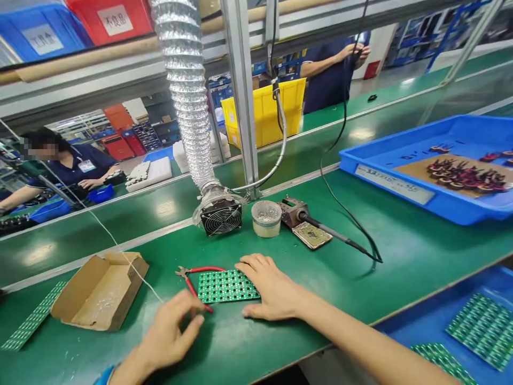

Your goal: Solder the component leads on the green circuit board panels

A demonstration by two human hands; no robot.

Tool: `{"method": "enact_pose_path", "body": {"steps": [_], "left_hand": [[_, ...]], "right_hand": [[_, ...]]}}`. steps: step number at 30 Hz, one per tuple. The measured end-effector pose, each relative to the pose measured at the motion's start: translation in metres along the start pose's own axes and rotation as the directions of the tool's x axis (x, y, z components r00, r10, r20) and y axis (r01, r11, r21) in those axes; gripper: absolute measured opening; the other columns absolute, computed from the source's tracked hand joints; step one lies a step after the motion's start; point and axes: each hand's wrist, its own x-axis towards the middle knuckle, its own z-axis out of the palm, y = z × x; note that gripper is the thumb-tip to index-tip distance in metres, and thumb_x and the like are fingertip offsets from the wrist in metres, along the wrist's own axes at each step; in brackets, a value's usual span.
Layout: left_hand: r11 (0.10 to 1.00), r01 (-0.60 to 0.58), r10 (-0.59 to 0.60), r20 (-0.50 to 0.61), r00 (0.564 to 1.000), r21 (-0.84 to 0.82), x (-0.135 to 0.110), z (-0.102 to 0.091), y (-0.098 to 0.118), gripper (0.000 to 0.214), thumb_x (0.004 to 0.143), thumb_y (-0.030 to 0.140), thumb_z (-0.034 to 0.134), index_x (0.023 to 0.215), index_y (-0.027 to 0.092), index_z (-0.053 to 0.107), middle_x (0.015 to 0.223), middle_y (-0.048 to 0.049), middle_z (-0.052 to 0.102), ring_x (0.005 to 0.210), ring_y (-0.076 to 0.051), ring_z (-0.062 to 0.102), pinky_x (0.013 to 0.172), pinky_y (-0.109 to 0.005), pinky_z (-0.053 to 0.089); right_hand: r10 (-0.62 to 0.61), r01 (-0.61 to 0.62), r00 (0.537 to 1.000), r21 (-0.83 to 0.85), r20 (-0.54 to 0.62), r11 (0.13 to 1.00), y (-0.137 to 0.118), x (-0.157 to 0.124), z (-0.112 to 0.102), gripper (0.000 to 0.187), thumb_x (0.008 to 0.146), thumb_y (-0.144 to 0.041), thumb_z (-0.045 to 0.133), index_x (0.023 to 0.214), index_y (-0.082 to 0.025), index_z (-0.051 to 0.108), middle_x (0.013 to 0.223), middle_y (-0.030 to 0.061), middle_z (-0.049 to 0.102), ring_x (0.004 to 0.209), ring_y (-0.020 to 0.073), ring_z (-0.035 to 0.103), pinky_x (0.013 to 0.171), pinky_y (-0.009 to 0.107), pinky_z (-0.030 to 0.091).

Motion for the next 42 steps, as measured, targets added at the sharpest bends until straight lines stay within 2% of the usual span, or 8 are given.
{"method": "enact_pose_path", "body": {"steps": [5,13,19,23,26,29,33,42], "left_hand": [[0.978,0.2,-0.195,-0.071,0.978,0.062,0.028,-0.001,-0.034,0.051,0.091,0.024,0.044,0.142,0.024,0.04,0.144,-0.0083,0.05,0.128,-0.023,0.052,0.103,-0.042,0.049],[0.899,0.394,-0.383,-0.094,0.919,0.19,0.021,-0.003,-0.052,0.031,0.095,0.029,0.044,0.123,0.028,0.057,0.13,-0.0027,0.059,0.104,-0.018,0.066,0.084,-0.032,0.057],[0.735,0.619,-0.532,-0.331,0.779,0.277,0.03,-0.015,-0.078,0.037,0.096,0.02,0.034,0.127,0.02,0.054,0.136,-0.0116,0.052,0.111,-0.025,0.062,0.075,-0.035,0.057],[0.748,0.603,-0.503,-0.355,0.788,0.279,0.021,-0.017,-0.062,0.034,0.098,0.033,0.038,0.127,0.024,0.053,0.125,-0.0078,0.057,0.109,-0.023,0.062,0.067,-0.03,0.055],[0.837,0.49,-0.433,-0.255,0.865,0.244,0.009,-0.012,-0.038,0.037,0.094,0.046,0.046,0.126,0.029,0.053,0.119,-0.0026,0.059,0.08,-0.014,0.067,0.063,-0.027,0.054],[0.932,0.3,-0.278,-0.131,0.952,0.203,0.0,-0.008,-0.021,0.051,0.089,0.055,0.051,0.131,0.027,0.046,0.12,-0.0057,0.058,0.076,-0.016,0.067,0.066,-0.03,0.056],[0.984,0.113,-0.098,-0.116,0.988,0.138,-0.007,-0.007,-0.012,0.047,0.091,0.055,0.044,0.123,0.021,0.045,0.109,-0.0078,0.061,0.084,-0.02,0.067,0.068,-0.033,0.055],[0.98,-0.081,0.116,-0.195,0.974,0.183,-0.003,0.003,-0.002,0.014,0.097,0.02,0.041,0.087,0.022,0.051,0.069,0.0014,0.053,0.058,-0.014,0.05,0.055,-0.026,0.039]], "right_hand": [[0.008,-0.017,0.986,0.051,0.168,0.999,0.025,0.004,-0.014,0.075,0.076,-0.033,0.07,0.142,-0.016,0.041,0.13,0.0164,0.055,0.12,0.0326,0.05,0.102,0.05,0.042],[0.077,-0.08,0.996,0.096,0.034,0.992,0.072,0.009,-0.022,0.067,0.082,-0.035,0.066,0.141,-0.017,0.04,0.138,0.0186,0.05,0.128,0.0336,0.048,0.109,0.055,0.037],[-0.021,0.023,1.0,0.203,-0.012,0.979,0.048,0.035,0.002,0.07,0.072,-0.031,0.075,0.137,-0.017,0.051,0.132,0.0169,0.058,0.123,0.0346,0.05,0.105,0.055,0.039],[0.023,0.04,0.984,0.348,-0.175,0.937,0.036,0.034,0.006,0.069,0.061,-0.035,0.085,0.127,-0.025,0.063,0.13,0.0092,0.063,0.123,0.0319,0.052,0.109,0.05,0.036],[0.29,-0.067,0.868,0.483,-0.404,0.873,0.048,0.012,0.002,0.034,0.075,-0.031,0.076,0.108,-0.024,0.07,0.108,0.0078,0.07,0.099,0.0243,0.063,0.093,0.045,0.049],[0.553,-0.105,0.611,0.634,-0.567,0.766,0.074,-0.016,-0.007,0.022,0.084,-0.031,0.066,0.103,-0.022,0.064,0.094,0.0053,0.068,0.076,0.0162,0.064,0.067,0.032,0.055],[0.742,0.021,0.281,0.776,-0.609,0.63,0.105,-0.038,-0.024,0.033,0.076,-0.029,0.071,0.105,-0.02,0.058,0.096,0.0032,0.063,0.069,0.0105,0.064,0.057,0.023,0.055],[0.906,0.119,0.14,0.915,-0.399,0.384,0.13,-0.043,-0.051,0.012,0.077,-0.015,0.068,0.083,-0.014,0.058,0.075,0.0046,0.066,0.058,0.0106,0.066,0.054,0.019,0.056]]}}
